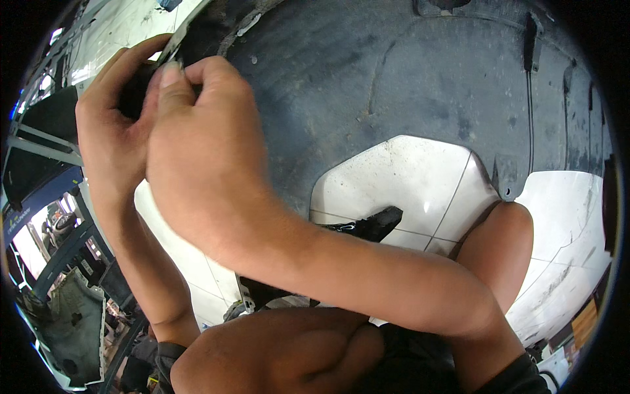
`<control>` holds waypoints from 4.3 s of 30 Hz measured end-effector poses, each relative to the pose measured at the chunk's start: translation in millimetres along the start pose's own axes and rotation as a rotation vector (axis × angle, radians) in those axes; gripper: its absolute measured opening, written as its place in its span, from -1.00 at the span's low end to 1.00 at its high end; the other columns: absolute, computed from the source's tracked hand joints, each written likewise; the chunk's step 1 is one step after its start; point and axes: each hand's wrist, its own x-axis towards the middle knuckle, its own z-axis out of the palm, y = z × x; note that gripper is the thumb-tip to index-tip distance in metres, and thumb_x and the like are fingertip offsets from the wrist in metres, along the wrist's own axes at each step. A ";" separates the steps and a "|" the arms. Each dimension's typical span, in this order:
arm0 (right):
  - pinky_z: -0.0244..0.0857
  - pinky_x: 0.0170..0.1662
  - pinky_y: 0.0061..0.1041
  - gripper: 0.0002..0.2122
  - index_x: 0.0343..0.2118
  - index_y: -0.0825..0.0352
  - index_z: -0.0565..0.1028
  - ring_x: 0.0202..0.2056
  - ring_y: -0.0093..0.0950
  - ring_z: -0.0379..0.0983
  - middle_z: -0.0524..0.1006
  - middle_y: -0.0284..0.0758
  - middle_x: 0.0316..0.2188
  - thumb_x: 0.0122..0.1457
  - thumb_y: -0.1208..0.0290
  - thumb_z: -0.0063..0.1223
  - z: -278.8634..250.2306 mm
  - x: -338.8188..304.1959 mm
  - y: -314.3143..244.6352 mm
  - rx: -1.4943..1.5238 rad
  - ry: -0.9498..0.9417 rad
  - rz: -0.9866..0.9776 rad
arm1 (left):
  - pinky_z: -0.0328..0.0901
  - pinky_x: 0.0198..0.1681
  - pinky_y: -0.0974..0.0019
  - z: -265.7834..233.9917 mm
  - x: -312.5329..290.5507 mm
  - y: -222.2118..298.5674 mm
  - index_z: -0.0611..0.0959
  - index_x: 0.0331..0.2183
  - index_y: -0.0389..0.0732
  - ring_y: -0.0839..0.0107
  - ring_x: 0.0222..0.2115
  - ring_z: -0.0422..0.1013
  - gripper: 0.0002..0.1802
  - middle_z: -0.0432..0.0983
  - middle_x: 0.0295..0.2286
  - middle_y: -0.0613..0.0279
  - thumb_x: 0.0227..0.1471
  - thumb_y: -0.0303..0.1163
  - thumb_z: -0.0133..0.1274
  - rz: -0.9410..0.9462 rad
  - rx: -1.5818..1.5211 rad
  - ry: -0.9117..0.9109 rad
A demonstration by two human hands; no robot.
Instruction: The person sits on the floor and uses a screwdriver to remove fasteners from a detached car bumper. They then retrieve a tool from a nearby cart and continue prying and removing clips from the bumper's edge.
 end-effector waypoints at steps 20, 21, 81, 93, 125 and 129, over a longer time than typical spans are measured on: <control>0.40 -0.41 -0.34 -0.79 -0.38 0.47 0.48 -0.51 -0.28 0.61 0.58 -0.11 -0.58 0.19 0.42 0.26 -49.9 34.5 -2.5 -0.493 -0.212 -0.344 | 0.38 -0.25 0.35 -8.3 -3.6 18.6 0.69 -0.06 -0.27 0.37 -0.40 0.50 -0.66 0.56 -0.38 0.07 0.08 -0.61 0.15 -0.141 -0.096 -0.020; 0.39 -0.42 -0.36 -0.78 -0.39 0.46 0.49 -0.52 -0.34 0.59 0.58 -0.14 -0.59 0.17 0.41 0.29 -47.2 40.7 0.9 -0.459 -0.218 -0.393 | 0.38 -0.24 0.35 -10.6 -3.8 17.4 0.68 -0.03 -0.26 0.37 -0.40 0.50 -0.63 0.56 -0.37 0.07 0.08 -0.62 0.14 -0.123 -0.109 -0.028; 0.17 -0.64 -0.55 -0.80 -0.13 0.47 0.40 -0.60 -0.64 0.29 0.46 -0.31 -0.39 0.40 0.39 -0.01 20.5 -59.3 28.1 -0.468 -0.069 0.117 | 0.33 -0.54 0.34 43.5 -110.6 17.3 0.57 0.05 -0.33 0.48 -0.66 0.42 -0.62 0.55 -0.59 0.10 0.18 -0.60 0.08 -0.539 -0.875 0.383; 0.26 -0.44 -0.48 -0.85 -0.19 0.38 0.38 -0.44 -0.56 0.32 0.42 -0.34 -0.34 0.42 0.38 -0.09 47.2 -61.7 27.3 -0.272 0.086 0.247 | 0.28 -0.67 0.41 34.8 -108.7 19.6 0.66 0.02 -0.30 0.62 -0.71 0.37 -0.61 0.52 -0.63 0.22 0.13 -0.64 0.13 -0.745 -1.168 0.328; 0.16 -0.65 -0.59 -0.75 -0.21 0.28 0.33 -0.54 -0.65 0.35 0.39 -0.42 -0.40 0.30 0.31 0.20 -50.4 -22.4 26.2 -0.683 -0.103 0.072 | 0.46 -0.22 0.09 11.9 -126.2 18.0 0.59 -0.13 -0.43 -0.04 -0.25 0.58 -0.67 0.59 -0.32 -0.21 0.09 -0.44 0.19 -0.647 -0.815 0.162; 0.38 -0.53 -0.54 -0.73 0.04 0.37 0.41 -0.41 -0.54 0.47 0.46 -0.33 -0.32 0.37 0.35 0.05 -86.2 -39.6 21.4 -0.751 -0.258 0.141 | 0.50 -0.14 0.07 33.5 -147.1 25.9 0.56 -0.06 -0.41 0.00 -0.16 0.58 -0.61 0.59 -0.20 -0.24 0.07 -0.47 0.21 -0.688 -0.867 0.119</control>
